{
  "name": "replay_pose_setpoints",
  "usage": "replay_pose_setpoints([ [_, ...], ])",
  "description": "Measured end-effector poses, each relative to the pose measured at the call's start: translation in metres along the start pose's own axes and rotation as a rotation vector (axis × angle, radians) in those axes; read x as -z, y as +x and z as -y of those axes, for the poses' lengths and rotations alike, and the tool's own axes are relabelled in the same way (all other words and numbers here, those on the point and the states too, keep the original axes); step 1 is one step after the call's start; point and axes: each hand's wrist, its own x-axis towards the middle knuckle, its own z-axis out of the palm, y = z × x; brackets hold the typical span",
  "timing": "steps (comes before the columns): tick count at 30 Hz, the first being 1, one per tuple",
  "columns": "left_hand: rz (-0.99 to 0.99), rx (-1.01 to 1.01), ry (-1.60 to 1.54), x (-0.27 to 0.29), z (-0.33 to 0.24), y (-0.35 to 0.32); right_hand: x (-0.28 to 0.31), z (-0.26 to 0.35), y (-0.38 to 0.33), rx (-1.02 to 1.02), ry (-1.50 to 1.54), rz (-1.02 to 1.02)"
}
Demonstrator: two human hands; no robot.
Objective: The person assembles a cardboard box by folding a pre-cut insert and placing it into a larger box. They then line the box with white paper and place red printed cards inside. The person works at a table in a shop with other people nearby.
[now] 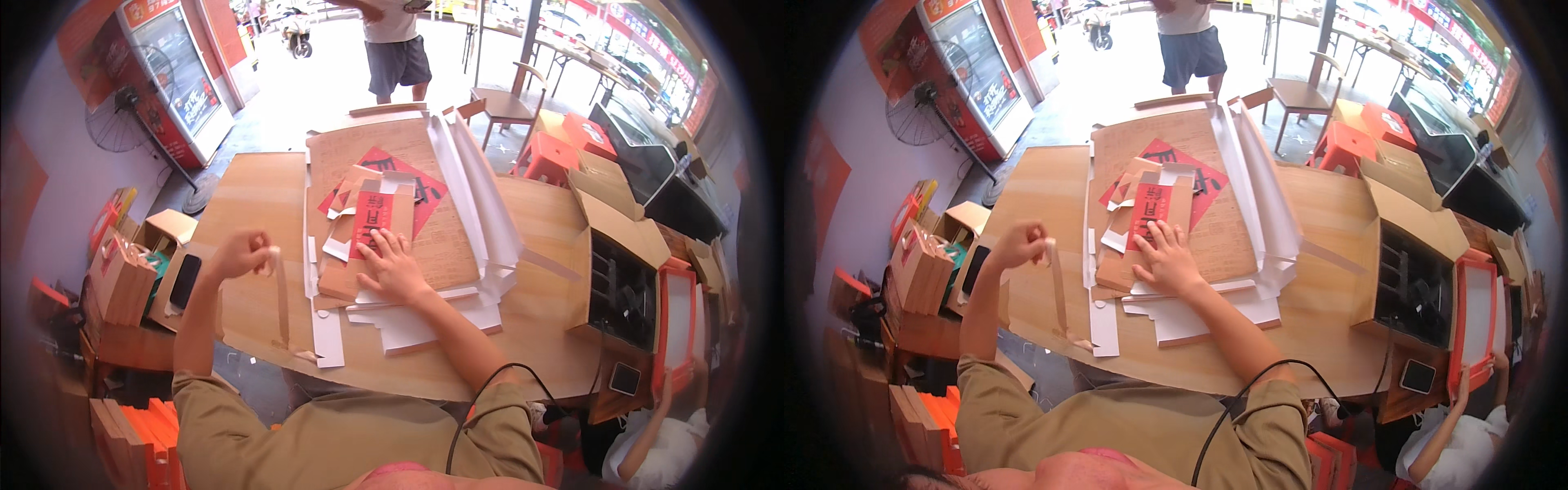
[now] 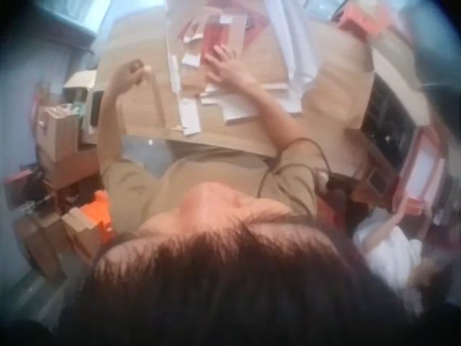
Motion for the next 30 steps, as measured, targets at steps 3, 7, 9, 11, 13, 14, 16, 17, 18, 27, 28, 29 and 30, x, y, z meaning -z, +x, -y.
replay_pose_setpoints([
  [3,-0.025,-0.144,-0.005,-0.027,-0.062,0.068,-0.006,-0.001,0.000,0.005,-0.005,0.004],
  [7,-0.126,-0.299,-0.025,-0.072,-0.120,0.179,-0.007,0.000,0.000,0.003,-0.008,0.017],
  [9,-0.216,-0.294,0.052,-0.110,-0.160,0.217,0.003,-0.001,-0.002,-0.045,-0.016,0.066],
  [11,-0.177,-0.310,0.081,-0.139,-0.156,0.281,0.002,-0.005,-0.005,-0.068,0.031,0.056],
  [13,-0.258,-0.373,0.234,-0.150,-0.136,0.318,0.005,0.002,0.000,-0.031,0.022,0.077],
  [14,-0.323,-0.443,0.374,-0.157,-0.129,0.334,0.003,0.002,0.000,-0.026,0.021,0.072],
  [16,-0.375,-0.474,0.622,-0.167,-0.119,0.357,-0.001,0.002,-0.002,-0.025,0.011,0.068],
  [17,-0.357,-0.459,0.634,-0.170,-0.114,0.367,-0.003,0.001,-0.002,-0.020,0.008,0.052],
  [18,-0.333,-0.448,0.647,-0.175,-0.113,0.374,-0.006,-0.001,-0.002,-0.021,0.007,0.034],
  [27,-0.190,-0.684,0.593,-0.190,-0.105,0.305,0.003,0.004,-0.001,-0.039,-0.016,0.080],
  [28,-0.183,-0.712,0.612,-0.184,-0.096,0.283,0.004,0.004,-0.001,-0.042,-0.012,0.090],
  [29,-0.209,-0.698,0.664,-0.177,-0.090,0.260,0.005,0.002,-0.001,-0.055,-0.011,0.100],
  [30,-0.240,-0.678,0.719,-0.167,-0.082,0.234,0.003,0.002,-0.002,-0.053,-0.005,0.079],
])
